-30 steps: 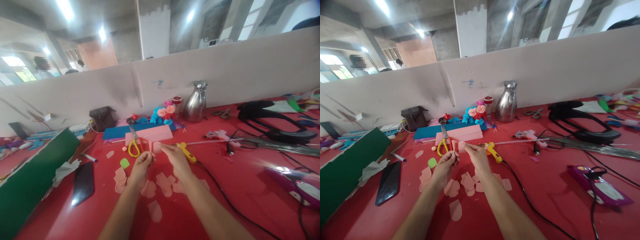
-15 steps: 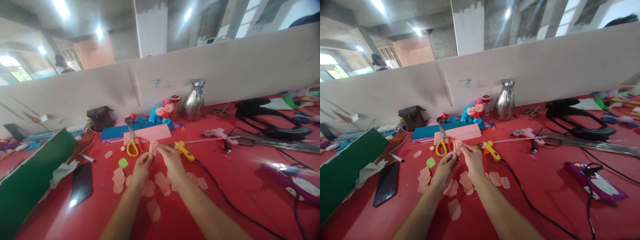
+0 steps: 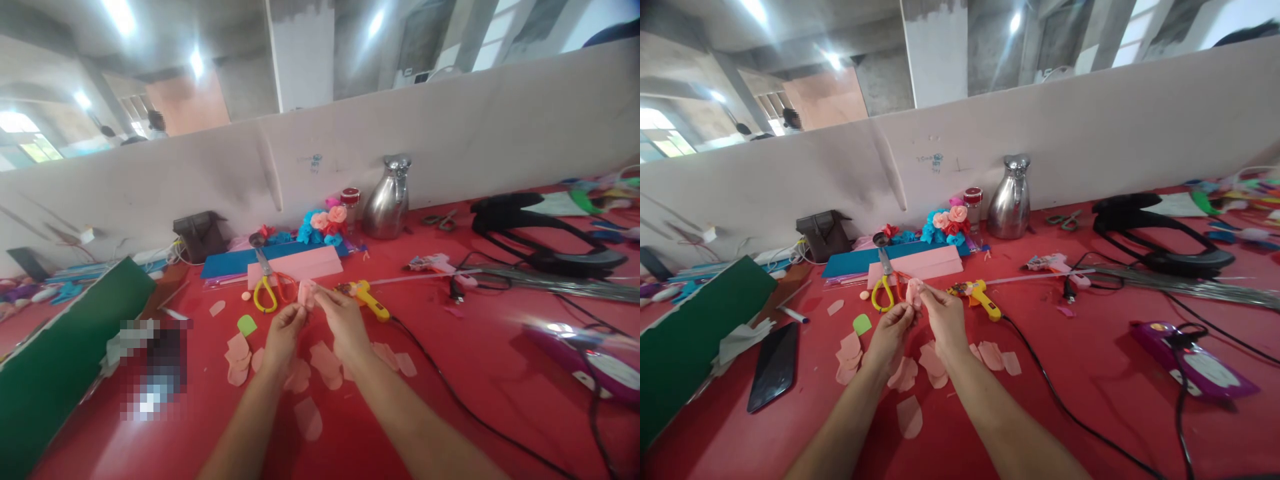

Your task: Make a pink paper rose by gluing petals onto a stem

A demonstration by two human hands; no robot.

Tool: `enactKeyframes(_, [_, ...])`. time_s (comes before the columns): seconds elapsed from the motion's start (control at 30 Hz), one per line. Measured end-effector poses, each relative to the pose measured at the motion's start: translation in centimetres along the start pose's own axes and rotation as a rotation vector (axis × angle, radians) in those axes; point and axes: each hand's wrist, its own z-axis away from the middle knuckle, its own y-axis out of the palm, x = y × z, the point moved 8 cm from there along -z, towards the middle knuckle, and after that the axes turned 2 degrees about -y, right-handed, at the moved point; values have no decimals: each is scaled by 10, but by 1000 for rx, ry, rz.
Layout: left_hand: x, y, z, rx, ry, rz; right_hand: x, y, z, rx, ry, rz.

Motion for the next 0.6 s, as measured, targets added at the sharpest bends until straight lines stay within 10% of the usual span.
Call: enactKeyframes(0.6, [-3,-10,-1,-123,32,98,-7,3,6,-18,13,-64])
